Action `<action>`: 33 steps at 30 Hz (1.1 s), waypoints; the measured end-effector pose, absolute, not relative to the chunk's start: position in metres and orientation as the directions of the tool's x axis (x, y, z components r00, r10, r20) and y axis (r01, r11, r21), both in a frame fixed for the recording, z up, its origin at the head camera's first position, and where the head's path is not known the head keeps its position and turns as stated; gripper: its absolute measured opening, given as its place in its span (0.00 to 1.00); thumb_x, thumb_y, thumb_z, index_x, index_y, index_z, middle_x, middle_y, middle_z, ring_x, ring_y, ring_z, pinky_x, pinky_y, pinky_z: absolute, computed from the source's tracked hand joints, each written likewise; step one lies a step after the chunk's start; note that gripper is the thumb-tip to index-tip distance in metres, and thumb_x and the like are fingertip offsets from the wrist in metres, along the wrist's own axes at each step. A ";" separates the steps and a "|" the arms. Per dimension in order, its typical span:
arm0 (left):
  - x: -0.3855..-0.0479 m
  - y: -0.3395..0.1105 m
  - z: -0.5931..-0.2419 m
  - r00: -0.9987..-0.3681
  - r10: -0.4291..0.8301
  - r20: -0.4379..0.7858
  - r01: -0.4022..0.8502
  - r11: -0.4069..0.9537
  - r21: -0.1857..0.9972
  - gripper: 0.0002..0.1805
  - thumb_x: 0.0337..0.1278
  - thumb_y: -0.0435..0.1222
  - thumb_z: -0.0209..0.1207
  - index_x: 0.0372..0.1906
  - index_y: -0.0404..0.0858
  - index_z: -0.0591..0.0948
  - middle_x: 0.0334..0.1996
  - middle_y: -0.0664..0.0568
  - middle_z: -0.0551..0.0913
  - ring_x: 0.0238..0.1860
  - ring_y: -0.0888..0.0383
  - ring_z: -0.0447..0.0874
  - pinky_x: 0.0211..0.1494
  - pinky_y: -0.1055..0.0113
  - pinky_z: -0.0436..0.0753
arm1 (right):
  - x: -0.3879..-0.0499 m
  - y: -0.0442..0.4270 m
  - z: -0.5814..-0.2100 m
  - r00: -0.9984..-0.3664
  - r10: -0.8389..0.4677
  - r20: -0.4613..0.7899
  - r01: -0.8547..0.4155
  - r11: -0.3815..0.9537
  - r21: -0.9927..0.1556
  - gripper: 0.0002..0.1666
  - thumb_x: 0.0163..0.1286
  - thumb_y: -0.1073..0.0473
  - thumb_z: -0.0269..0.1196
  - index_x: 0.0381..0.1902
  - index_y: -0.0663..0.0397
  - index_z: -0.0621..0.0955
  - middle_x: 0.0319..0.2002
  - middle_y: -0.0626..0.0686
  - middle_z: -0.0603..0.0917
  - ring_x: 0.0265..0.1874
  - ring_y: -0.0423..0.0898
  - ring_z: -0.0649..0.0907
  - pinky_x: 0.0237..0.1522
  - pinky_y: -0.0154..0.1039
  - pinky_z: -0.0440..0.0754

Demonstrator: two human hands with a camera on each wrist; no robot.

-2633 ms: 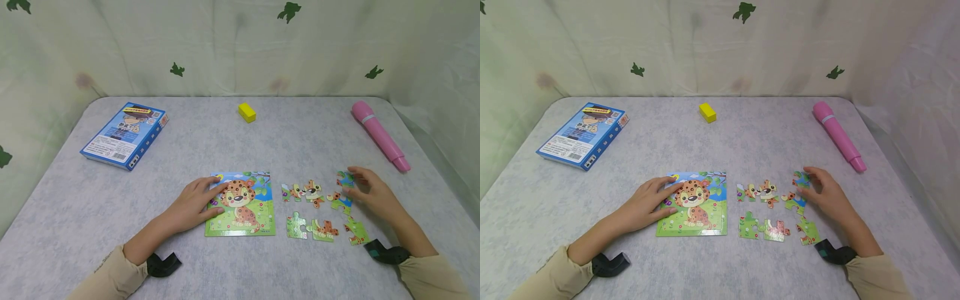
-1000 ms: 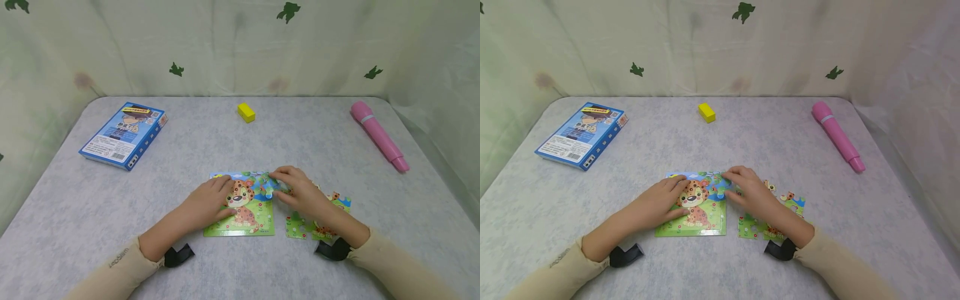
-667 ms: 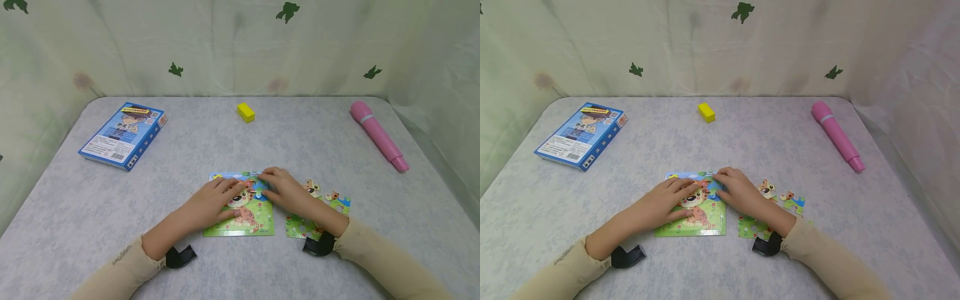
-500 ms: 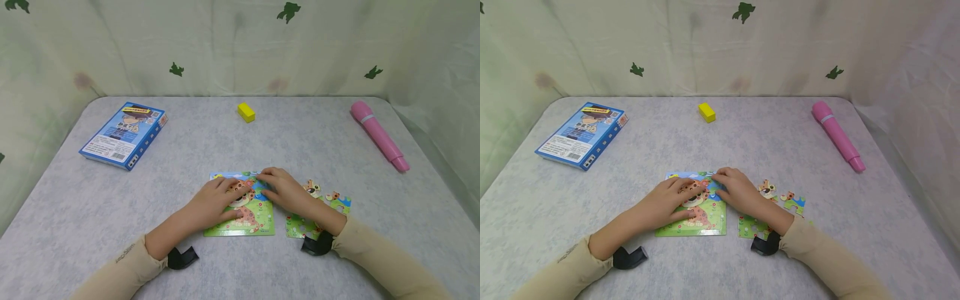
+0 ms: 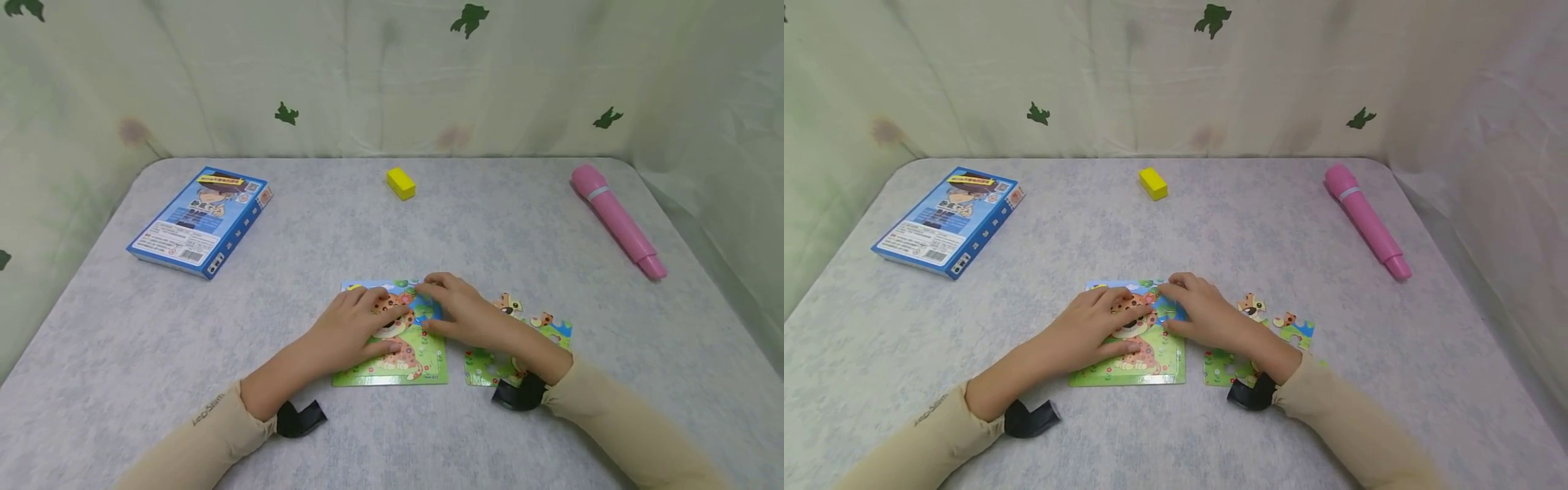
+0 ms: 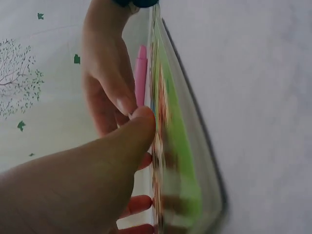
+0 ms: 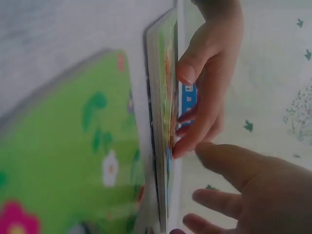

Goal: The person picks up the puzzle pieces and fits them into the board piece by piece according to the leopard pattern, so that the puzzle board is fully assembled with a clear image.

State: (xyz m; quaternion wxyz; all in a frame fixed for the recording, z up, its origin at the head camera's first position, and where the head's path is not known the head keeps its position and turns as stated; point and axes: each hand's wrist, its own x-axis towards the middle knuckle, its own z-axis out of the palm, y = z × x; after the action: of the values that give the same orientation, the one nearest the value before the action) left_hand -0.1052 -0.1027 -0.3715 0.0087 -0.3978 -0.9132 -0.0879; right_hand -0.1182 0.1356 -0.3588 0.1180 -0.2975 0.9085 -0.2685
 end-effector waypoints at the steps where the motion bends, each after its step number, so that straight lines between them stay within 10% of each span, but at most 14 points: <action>1: -0.106 -0.104 -0.371 -0.683 0.725 0.086 0.728 0.666 0.164 0.31 0.55 0.59 0.48 0.63 0.53 0.67 0.54 0.47 0.68 0.54 0.49 0.64 0.52 0.53 0.66 | -0.117 0.138 -0.357 -0.800 -0.597 -0.054 -0.457 0.665 -0.591 0.35 0.62 0.50 0.60 0.65 0.52 0.64 0.62 0.55 0.61 0.60 0.52 0.62 0.56 0.52 0.63; 13: -0.098 -0.149 -0.366 -0.781 0.620 0.069 0.611 0.737 0.290 0.44 0.53 0.58 0.52 0.69 0.41 0.53 0.63 0.44 0.58 0.62 0.47 0.56 0.61 0.50 0.58 | -0.096 0.184 -0.347 -0.843 -0.495 0.210 -0.483 0.527 -0.699 0.42 0.54 0.57 0.67 0.64 0.55 0.62 0.61 0.53 0.62 0.54 0.53 0.66 0.50 0.52 0.68; 33: -0.095 -0.175 -0.382 -0.784 0.620 0.020 0.564 0.700 0.438 0.47 0.46 0.63 0.53 0.67 0.40 0.58 0.64 0.47 0.58 0.64 0.48 0.53 0.62 0.49 0.54 | -0.104 0.217 -0.380 -0.871 -0.492 0.014 -0.370 0.637 -0.676 0.40 0.54 0.50 0.66 0.62 0.56 0.66 0.59 0.54 0.66 0.56 0.50 0.65 0.53 0.51 0.65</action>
State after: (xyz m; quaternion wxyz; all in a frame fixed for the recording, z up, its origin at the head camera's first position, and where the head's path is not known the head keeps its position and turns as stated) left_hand -0.0955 -0.1752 -0.3825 -0.0647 -0.3219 -0.9196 -0.2157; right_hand -0.1043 0.2165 -0.3797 0.0861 -0.2393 0.9006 -0.3525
